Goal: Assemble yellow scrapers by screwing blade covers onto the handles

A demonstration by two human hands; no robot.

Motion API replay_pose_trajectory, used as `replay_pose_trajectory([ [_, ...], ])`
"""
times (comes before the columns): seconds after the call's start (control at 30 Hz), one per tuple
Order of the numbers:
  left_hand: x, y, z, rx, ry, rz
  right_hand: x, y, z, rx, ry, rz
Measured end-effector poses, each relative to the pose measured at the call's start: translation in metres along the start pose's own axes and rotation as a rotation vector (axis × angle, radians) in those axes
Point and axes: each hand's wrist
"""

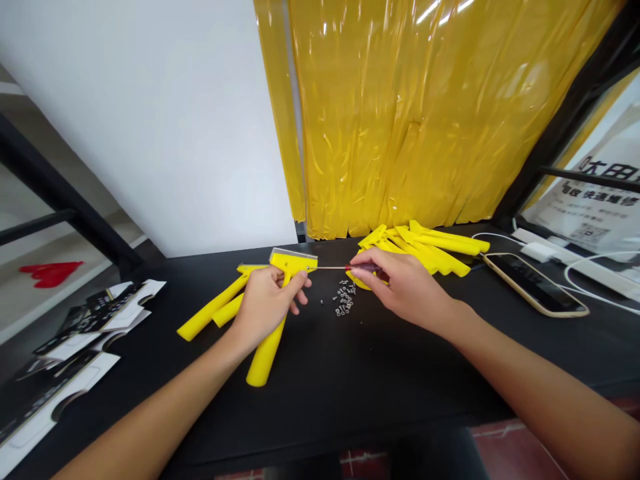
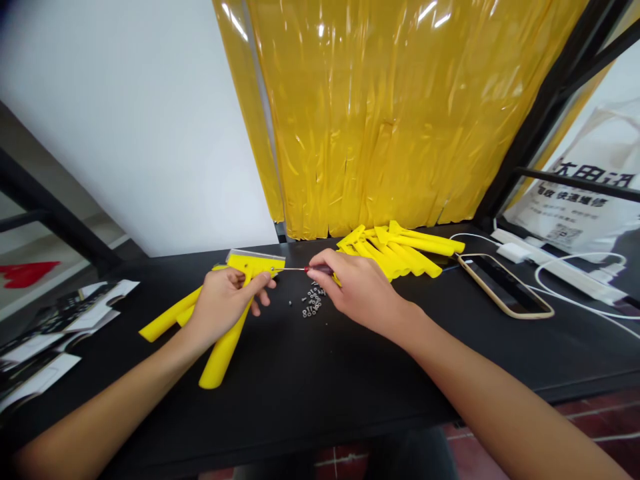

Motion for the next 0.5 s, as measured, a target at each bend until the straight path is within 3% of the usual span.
replay_pose_trajectory([
  [0.17,0.004,-0.003,0.0,0.008,0.055,-0.011,-0.002,-0.001,-0.008,-0.002,0.233,-0.11],
  [0.33,0.005,-0.007,-0.002,0.01,0.166,0.039,0.0,-0.001,-0.013,0.102,0.187,-0.072],
  [0.5,0.011,-0.008,-0.009,0.049,0.292,0.123,-0.007,-0.003,-0.016,0.117,0.339,-0.07],
])
Point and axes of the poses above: each hand's wrist, its own y-axis away from the middle knuckle, its own z-axis out of the back of the hand, x = y × z, and after that the axes turned 11 degrees about x, right-handed
